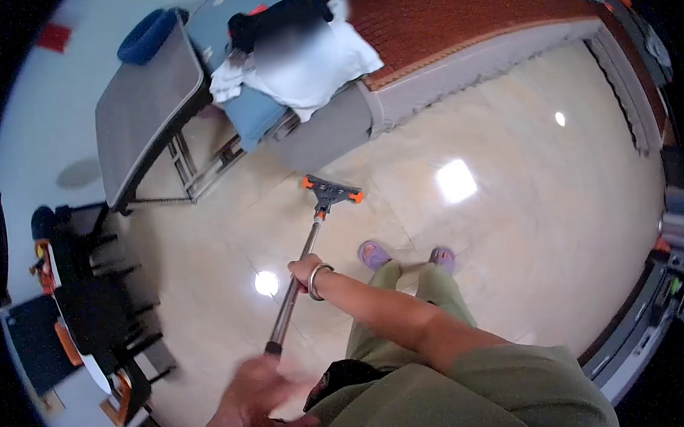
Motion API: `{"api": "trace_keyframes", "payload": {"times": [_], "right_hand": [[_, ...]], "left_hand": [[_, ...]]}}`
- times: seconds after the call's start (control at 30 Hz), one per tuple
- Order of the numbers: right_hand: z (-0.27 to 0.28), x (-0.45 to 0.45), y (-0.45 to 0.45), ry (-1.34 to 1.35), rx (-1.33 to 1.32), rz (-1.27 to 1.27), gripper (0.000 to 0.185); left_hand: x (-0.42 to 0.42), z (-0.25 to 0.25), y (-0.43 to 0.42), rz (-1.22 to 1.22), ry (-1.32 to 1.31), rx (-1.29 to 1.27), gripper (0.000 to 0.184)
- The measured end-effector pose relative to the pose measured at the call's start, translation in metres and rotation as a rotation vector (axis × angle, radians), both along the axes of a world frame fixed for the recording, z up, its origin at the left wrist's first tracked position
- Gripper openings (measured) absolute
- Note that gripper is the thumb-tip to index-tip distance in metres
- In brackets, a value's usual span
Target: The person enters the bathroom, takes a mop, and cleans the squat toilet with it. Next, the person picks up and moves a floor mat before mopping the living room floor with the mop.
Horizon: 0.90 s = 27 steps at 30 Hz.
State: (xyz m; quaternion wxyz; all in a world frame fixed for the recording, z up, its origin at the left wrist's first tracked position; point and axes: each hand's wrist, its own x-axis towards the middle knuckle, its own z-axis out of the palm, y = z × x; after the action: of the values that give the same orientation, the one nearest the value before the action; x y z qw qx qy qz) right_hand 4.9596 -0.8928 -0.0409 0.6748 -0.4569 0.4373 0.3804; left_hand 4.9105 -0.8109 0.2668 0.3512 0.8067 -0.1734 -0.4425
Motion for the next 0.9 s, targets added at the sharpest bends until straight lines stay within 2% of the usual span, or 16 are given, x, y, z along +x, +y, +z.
{"api": "trace_keyframes", "payload": {"times": [0.03, 0.1, 0.13, 0.17, 0.23, 0.3, 0.37, 0.4, 0.43, 0.5, 0.53, 0.57, 0.63, 0.67, 0.73, 0.9], "right_hand": [[0.007, -0.005, -0.012, -0.009, 0.000, -0.030, 0.018], [0.019, -0.008, -0.036, -0.029, 0.023, -0.016, 0.018], [0.024, -0.008, -0.044, -0.064, -0.016, -0.028, 0.020], [0.025, -0.010, -0.052, -0.070, -0.006, -0.056, 0.020], [0.017, -0.009, -0.075, -0.101, -0.063, -0.062, 0.021], [0.008, -0.023, -0.101, -0.155, -0.121, -0.096, 0.022], [0.000, -0.058, -0.122, -0.211, -0.046, -0.216, 0.024], [-0.005, -0.081, -0.130, -0.194, 0.042, -0.312, 0.021], [0.000, -0.109, -0.137, -0.189, 0.035, -0.352, 0.021], [0.012, -0.174, -0.147, -0.239, 0.416, -0.731, 0.020], [0.012, -0.210, -0.155, -0.254, 0.541, -0.745, 0.022], [0.010, -0.248, -0.162, -0.276, 0.666, -0.749, 0.027], [0.075, -0.311, -0.168, -0.318, 0.522, -0.879, 0.047], [0.085, -0.335, -0.164, -0.324, 0.535, -0.882, 0.047], [0.094, -0.373, -0.149, -0.522, 0.301, -0.796, 0.058], [0.115, -0.394, -0.129, -0.505, 0.287, -0.700, 0.054]], "left_hand": [[-0.001, -0.016, 0.005, -0.030, -0.009, 0.000, 0.054], [0.005, -0.044, 0.018, -0.497, 0.074, -0.763, 0.046], [0.019, -0.008, -0.014, -0.277, 0.228, -0.556, 0.028], [0.010, -0.008, -0.026, -0.304, 0.231, -0.541, 0.028], [-0.003, -0.018, -0.049, -0.086, 0.242, -0.708, 0.010], [-0.023, -0.033, -0.069, -0.201, 0.307, -0.626, 0.014], [-0.051, -0.059, -0.091, -0.417, 0.089, -0.587, 0.024], [-0.066, -0.073, -0.103, -0.457, 0.116, -0.587, 0.024], [-0.078, -0.089, -0.117, -0.570, 0.001, -0.481, 0.033], [-0.097, -0.129, -0.133, -0.846, -0.302, -0.334, 0.048], [-0.103, -0.150, -0.136, -1.009, -0.479, -0.289, 0.054], [-0.111, -0.168, -0.139, -1.047, -0.462, -0.241, 0.055], [-0.123, -0.198, -0.140, -1.050, -0.426, -0.129, 0.056], [-0.125, -0.214, -0.141, -1.022, -0.410, -0.072, 0.056], [-0.124, -0.239, -0.148, -1.128, -0.486, 0.151, 0.057], [-0.129, -0.310, -0.152, -1.113, -0.543, 0.252, 0.062]]}}
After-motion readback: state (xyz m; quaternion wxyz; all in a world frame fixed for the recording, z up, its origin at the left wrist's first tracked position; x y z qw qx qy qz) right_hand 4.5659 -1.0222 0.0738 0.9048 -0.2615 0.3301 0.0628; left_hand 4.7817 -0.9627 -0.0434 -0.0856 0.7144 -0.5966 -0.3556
